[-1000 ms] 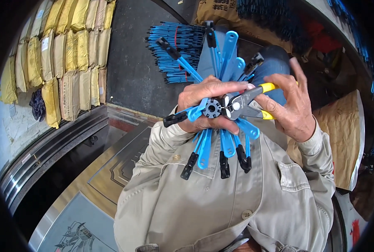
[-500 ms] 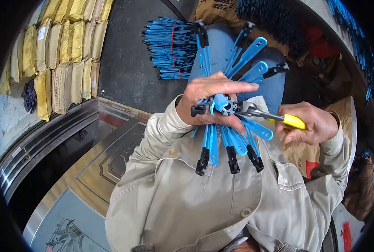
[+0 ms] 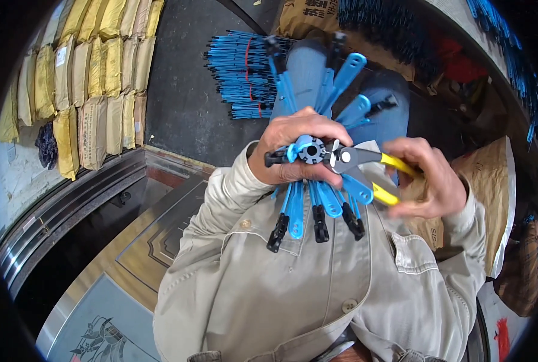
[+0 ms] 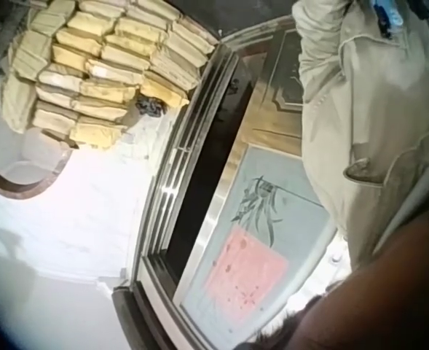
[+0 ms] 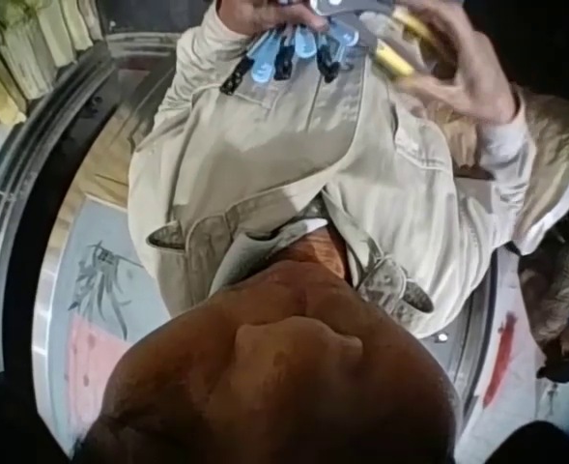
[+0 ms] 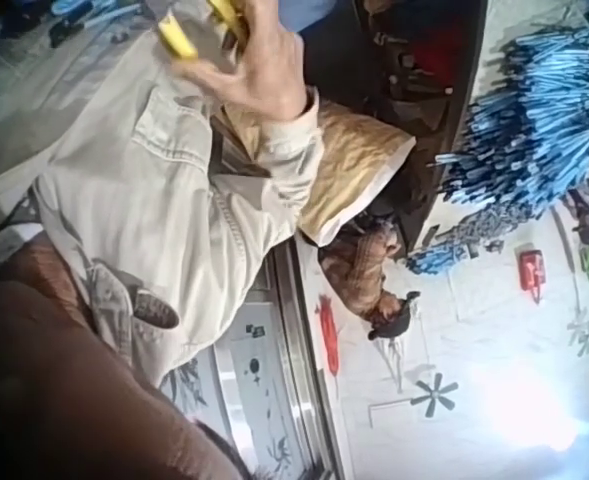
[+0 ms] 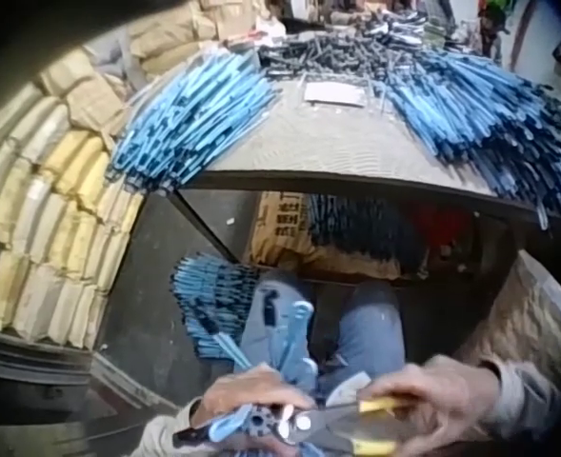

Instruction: The person bundles groups of blue plastic clothes hangers together with zip ties, then tightens the zip ties with pliers.

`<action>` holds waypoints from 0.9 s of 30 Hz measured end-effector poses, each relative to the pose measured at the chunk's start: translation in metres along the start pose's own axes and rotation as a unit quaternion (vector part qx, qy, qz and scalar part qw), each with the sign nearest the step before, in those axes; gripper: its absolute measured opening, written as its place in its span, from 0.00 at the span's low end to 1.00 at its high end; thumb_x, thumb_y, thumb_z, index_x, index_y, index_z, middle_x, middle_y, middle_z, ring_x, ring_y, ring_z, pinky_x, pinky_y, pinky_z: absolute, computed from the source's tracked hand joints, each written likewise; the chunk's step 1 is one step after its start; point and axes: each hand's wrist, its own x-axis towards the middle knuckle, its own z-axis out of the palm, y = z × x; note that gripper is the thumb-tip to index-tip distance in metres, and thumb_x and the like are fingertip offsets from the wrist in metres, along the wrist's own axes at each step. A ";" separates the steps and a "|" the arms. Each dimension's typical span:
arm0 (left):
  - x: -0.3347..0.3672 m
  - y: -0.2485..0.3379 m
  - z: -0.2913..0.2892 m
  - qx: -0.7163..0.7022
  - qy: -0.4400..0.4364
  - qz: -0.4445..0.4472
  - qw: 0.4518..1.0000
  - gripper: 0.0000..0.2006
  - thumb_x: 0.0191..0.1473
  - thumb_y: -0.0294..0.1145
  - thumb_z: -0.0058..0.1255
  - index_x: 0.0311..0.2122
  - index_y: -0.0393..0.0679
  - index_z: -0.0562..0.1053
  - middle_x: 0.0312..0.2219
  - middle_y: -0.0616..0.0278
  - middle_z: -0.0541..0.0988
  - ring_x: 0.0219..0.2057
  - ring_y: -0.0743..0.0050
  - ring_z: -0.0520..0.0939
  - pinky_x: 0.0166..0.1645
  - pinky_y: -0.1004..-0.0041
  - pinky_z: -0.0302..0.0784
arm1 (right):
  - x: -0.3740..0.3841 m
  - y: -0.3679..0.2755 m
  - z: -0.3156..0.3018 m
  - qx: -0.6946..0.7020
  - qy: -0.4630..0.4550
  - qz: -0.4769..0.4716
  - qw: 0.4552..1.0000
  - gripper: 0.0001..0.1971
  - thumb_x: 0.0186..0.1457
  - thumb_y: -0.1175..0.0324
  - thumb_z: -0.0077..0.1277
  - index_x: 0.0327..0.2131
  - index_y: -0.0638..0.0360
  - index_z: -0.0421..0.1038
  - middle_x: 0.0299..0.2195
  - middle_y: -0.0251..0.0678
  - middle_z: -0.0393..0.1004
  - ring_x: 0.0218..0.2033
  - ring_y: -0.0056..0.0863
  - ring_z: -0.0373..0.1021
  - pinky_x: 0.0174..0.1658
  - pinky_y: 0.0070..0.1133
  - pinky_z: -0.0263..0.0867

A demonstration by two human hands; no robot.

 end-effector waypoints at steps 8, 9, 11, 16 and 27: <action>-0.003 0.004 0.010 0.021 0.149 -0.061 0.987 0.23 0.31 0.39 0.67 0.36 0.42 0.73 0.30 0.64 0.76 0.27 0.75 0.73 0.34 0.77 0.67 | 0.008 0.021 0.021 -0.401 0.263 -0.112 0.870 0.29 0.41 0.56 0.58 0.44 0.65 0.63 0.28 0.40 0.67 0.21 0.31 0.64 0.26 0.24 0.62; -0.003 0.004 0.012 0.042 0.148 -0.054 0.987 0.23 0.31 0.39 0.67 0.36 0.42 0.73 0.30 0.63 0.76 0.27 0.75 0.73 0.34 0.77 0.67 | 0.009 0.023 0.022 -0.403 0.264 -0.092 0.871 0.26 0.42 0.58 0.57 0.43 0.64 0.64 0.27 0.40 0.66 0.21 0.31 0.64 0.26 0.24 0.62; 0.000 0.004 0.015 0.082 0.149 -0.041 0.985 0.24 0.32 0.39 0.67 0.36 0.42 0.73 0.29 0.63 0.76 0.27 0.75 0.73 0.34 0.77 0.67 | 0.021 0.037 0.019 -0.389 0.261 -0.096 0.878 0.24 0.43 0.60 0.56 0.41 0.64 0.64 0.26 0.40 0.66 0.21 0.31 0.64 0.26 0.23 0.62; -0.003 0.000 0.021 0.024 0.237 -0.072 0.968 0.23 0.32 0.39 0.67 0.35 0.42 0.73 0.29 0.62 0.76 0.27 0.74 0.73 0.33 0.76 0.67 | 0.041 0.057 0.023 -0.341 0.264 -0.125 0.894 0.16 0.44 0.67 0.55 0.36 0.63 0.65 0.23 0.39 0.66 0.20 0.33 0.65 0.24 0.23 0.61; -0.002 0.000 0.015 0.059 0.209 -0.037 0.975 0.23 0.31 0.34 0.68 0.36 0.40 0.73 0.28 0.63 0.76 0.28 0.74 0.75 0.35 0.77 0.68 | 0.031 0.036 0.015 -0.306 0.226 -0.101 0.919 0.16 0.45 0.71 0.55 0.38 0.62 0.65 0.24 0.40 0.69 0.20 0.35 0.68 0.23 0.23 0.62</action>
